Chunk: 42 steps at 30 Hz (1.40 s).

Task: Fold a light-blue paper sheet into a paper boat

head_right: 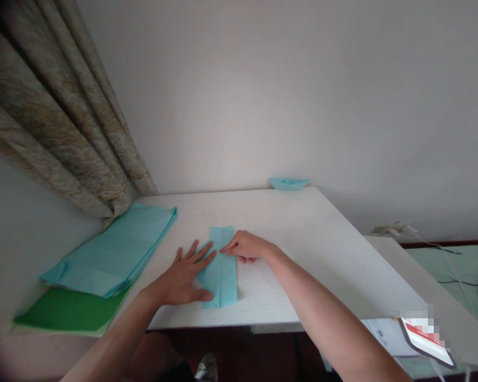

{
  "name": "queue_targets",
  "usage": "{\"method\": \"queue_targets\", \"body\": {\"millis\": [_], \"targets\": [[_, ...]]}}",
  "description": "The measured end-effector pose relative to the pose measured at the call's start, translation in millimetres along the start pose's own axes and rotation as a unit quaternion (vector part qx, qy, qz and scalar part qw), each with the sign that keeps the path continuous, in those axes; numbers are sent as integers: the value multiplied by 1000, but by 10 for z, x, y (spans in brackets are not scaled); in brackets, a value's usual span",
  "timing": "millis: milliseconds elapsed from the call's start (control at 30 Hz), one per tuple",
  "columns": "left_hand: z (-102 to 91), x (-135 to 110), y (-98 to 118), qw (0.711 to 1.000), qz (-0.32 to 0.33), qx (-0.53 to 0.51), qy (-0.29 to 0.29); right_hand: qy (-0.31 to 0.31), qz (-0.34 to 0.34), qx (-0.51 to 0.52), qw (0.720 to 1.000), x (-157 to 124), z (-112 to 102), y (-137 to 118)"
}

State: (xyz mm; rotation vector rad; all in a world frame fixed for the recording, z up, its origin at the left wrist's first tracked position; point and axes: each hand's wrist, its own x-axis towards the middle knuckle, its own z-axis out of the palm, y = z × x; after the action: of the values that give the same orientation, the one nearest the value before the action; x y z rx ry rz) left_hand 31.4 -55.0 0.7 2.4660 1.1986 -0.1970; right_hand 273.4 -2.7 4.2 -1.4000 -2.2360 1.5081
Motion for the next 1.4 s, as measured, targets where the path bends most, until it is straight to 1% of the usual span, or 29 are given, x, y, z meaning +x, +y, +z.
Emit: {"method": "queue_targets", "body": {"millis": [100, 467, 633, 833, 933, 1033, 1133, 1200, 1267, 1400], "targets": [[-4, -1, 2, 1000, 1, -2, 0, 17, 11, -11, 1000, 17, 3, -8], [-6, 3, 5, 1000, -2, 2, -1, 121, 52, -73, 989, 169, -4, -43], [-8, 6, 8, 1000, -6, 5, -4, 147, 74, -82, 983, 233, -22, -73], [5, 6, -2, 1000, -4, 7, 2, 170, 90, -118, 974, 325, -42, -87], [19, 2, 3, 1000, -3, 7, 6, 203, 86, -165, 961, 356, -16, -78], [40, -6, 11, 1000, -2, 7, 18, 267, 78, -220, 935, 358, 27, -59], [67, -10, 8, 999, -5, 8, 30, 321, 89, -237, 912, 342, 51, -47], [84, -4, 2, 999, -10, 7, 38, 332, 109, -225, 909, 329, 55, -49], [99, 11, 0, 999, -14, 4, 47, 328, 123, -210, 913, 318, 60, -60], [122, 52, 11, 997, -19, -10, 68, 336, 118, -203, 912, 289, 103, -100]]}}
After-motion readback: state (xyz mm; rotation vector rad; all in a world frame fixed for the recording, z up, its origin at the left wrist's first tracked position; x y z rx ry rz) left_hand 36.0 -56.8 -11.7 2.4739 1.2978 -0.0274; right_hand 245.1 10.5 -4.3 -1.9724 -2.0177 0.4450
